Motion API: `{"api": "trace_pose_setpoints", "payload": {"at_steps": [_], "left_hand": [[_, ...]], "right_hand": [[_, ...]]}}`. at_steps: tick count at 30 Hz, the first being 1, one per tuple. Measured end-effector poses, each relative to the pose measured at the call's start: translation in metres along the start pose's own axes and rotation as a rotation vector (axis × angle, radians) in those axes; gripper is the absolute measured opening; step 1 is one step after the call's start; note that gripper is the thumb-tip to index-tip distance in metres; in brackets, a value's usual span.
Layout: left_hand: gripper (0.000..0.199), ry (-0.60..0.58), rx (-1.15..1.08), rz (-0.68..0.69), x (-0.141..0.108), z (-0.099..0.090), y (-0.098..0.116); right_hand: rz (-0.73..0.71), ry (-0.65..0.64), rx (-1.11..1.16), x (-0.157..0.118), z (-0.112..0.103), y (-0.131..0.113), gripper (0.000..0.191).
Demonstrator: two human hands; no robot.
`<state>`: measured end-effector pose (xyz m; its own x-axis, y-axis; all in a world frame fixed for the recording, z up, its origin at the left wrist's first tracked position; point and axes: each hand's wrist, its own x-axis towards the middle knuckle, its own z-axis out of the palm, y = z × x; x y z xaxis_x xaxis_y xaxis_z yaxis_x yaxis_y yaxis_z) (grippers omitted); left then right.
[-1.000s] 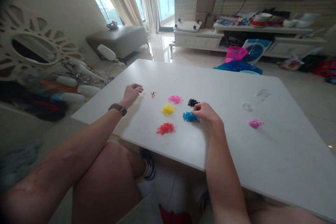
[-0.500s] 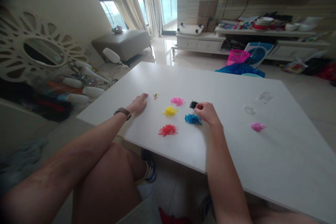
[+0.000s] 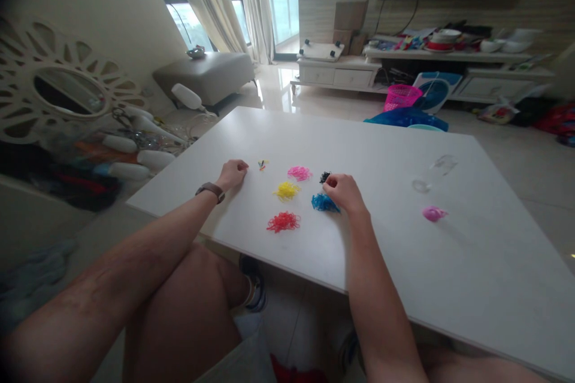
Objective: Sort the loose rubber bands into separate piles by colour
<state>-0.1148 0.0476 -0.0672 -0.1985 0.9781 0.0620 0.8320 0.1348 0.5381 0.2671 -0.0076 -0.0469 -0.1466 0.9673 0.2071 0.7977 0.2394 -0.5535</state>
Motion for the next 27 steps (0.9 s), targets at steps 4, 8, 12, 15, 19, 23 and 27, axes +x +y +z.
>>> {"api": "trace_pose_setpoints", "payload": {"at_steps": [4, 8, 12, 15, 19, 23, 27], "left_hand": [[0.023, 0.001, -0.018, -0.027, -0.002, -0.003, 0.006], [0.026, 0.001, -0.082, 0.021, -0.003, -0.003, 0.017], [0.019, -0.078, -0.227, 0.076, -0.007, -0.001, 0.035], [0.014, -0.192, -0.444, 0.165, -0.016, 0.002, 0.055], [0.022, -0.394, -0.736, 0.265, -0.034, 0.007, 0.086], [0.031, -0.56, -0.856, 0.274, -0.049, 0.013, 0.106], [0.036, -0.628, -0.884, 0.288, -0.056, 0.017, 0.115]], "right_hand": [[-0.004, 0.01, -0.006, -0.001, 0.0, -0.003, 0.019], [-0.018, 0.014, 0.007, -0.002, 0.001, -0.006, 0.019], [-0.036, 0.005, 0.016, -0.002, 0.002, -0.009, 0.018], [-0.07, 0.012, 0.018, -0.002, 0.005, -0.013, 0.017], [-0.179, 0.065, 0.105, -0.002, 0.012, -0.026, 0.017], [-0.218, 0.101, 0.246, -0.005, 0.022, -0.043, 0.018], [-0.177, 0.065, 0.359, -0.007, 0.031, -0.052, 0.022]]}}
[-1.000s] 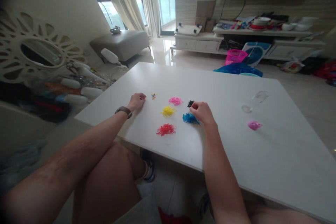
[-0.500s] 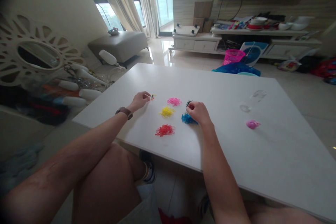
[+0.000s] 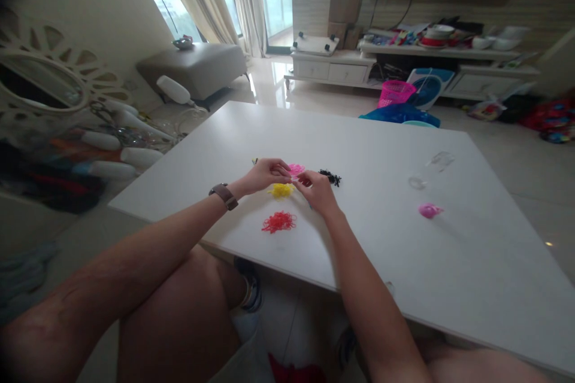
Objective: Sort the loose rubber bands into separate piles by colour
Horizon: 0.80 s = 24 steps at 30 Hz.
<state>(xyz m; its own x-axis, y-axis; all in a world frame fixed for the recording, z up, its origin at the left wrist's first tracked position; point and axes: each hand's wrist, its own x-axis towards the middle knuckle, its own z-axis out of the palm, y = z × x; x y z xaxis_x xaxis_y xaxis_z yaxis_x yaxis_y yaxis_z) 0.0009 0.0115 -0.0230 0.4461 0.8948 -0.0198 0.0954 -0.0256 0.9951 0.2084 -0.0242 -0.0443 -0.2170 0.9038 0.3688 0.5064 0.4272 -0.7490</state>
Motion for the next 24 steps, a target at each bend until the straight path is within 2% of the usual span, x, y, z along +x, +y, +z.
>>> {"api": "trace_pose_setpoints", "payload": {"at_steps": [6, 14, 19, 24], "left_hand": [[0.03, 0.033, 0.11, 0.032, -0.001, 0.003, 0.002], [0.019, 0.139, 0.366, 0.027, 0.004, -0.018, -0.013], [0.015, 0.125, 0.525, 0.012, 0.003, -0.022, -0.014], [0.01, 0.117, 0.56, 0.092, 0.004, -0.021, -0.009]], "right_hand": [[0.037, -0.002, 0.081, -0.002, 0.006, 0.0, 0.02], [0.101, 0.112, 0.02, -0.001, 0.002, 0.003, 0.017], [0.071, 0.098, 0.007, 0.0, 0.004, 0.006, 0.017], [0.065, 0.086, 0.01, -0.001, 0.006, 0.005, 0.016]]}}
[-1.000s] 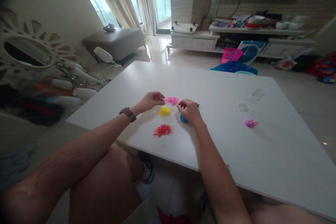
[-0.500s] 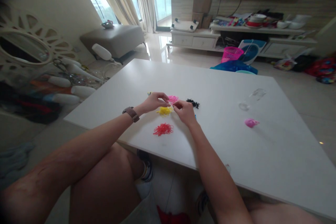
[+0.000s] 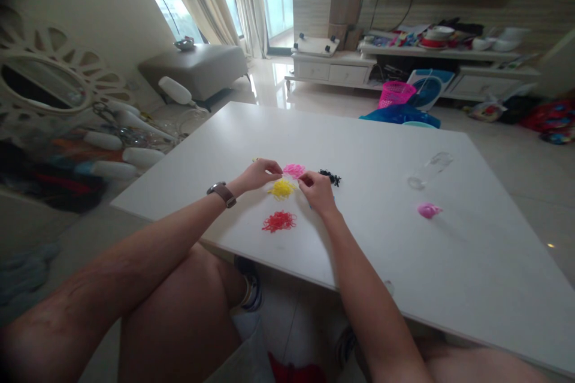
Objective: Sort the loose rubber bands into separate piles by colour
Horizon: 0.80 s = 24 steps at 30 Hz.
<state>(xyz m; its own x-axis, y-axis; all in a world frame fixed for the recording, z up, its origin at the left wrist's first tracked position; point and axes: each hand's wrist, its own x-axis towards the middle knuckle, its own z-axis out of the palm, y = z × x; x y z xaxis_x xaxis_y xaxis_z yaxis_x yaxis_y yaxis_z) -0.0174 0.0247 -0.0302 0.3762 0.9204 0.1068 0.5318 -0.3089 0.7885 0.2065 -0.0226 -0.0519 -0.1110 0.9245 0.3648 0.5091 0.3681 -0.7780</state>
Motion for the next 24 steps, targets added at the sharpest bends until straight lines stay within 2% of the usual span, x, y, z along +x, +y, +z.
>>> {"api": "trace_pose_setpoints", "payload": {"at_steps": [3, 10, 14, 20, 24], "left_hand": [[0.011, -0.012, -0.036, 0.037, 0.0, 0.001, 0.005], [0.019, -0.165, -0.173, 0.114, -0.002, 0.008, 0.016], [0.018, -0.204, -0.171, 0.121, -0.003, 0.01, 0.018], [0.016, -0.108, -0.123, 0.105, 0.002, 0.008, 0.014], [0.022, -0.015, 0.064, 0.102, 0.009, 0.01, 0.002]], "right_hand": [[-0.018, -0.003, 0.002, 0.0, 0.001, 0.0, 0.015], [-0.01, -0.015, 0.01, -0.001, 0.001, -0.005, 0.016], [-0.005, 0.001, 0.025, -0.001, 0.0, -0.009, 0.016], [0.003, 0.057, 0.05, 0.0, 0.0, -0.008, 0.016], [-0.012, 0.105, 0.028, 0.001, 0.0, -0.003, 0.016]]}}
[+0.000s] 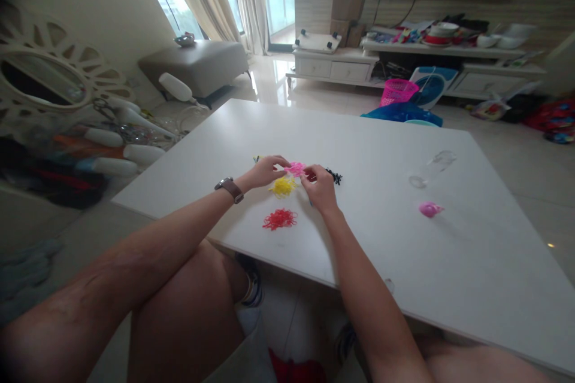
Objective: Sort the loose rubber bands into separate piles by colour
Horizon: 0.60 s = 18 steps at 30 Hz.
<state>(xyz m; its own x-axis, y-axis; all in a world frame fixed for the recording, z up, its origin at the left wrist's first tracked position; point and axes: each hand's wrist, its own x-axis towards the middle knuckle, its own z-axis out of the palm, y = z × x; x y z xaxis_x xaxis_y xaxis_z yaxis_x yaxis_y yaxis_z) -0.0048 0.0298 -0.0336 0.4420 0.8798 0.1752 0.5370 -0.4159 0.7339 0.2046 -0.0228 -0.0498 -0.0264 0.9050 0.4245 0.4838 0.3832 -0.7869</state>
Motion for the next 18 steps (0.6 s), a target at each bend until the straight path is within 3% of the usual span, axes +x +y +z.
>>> {"api": "trace_pose_setpoints", "payload": {"at_steps": [6, 11, 18], "left_hand": [[0.03, -0.034, 0.265, 0.044, 0.009, 0.01, -0.013], [0.029, -0.06, 0.354, 0.095, 0.01, 0.009, -0.002], [0.033, -0.264, 0.481, 0.051, 0.0, 0.003, 0.007]], "right_hand": [[-0.031, -0.016, -0.018, 0.0, 0.002, 0.006, 0.015], [-0.039, -0.028, -0.026, 0.0, 0.002, 0.007, 0.011], [-0.057, -0.043, -0.043, 0.001, 0.003, 0.007, 0.008]]}}
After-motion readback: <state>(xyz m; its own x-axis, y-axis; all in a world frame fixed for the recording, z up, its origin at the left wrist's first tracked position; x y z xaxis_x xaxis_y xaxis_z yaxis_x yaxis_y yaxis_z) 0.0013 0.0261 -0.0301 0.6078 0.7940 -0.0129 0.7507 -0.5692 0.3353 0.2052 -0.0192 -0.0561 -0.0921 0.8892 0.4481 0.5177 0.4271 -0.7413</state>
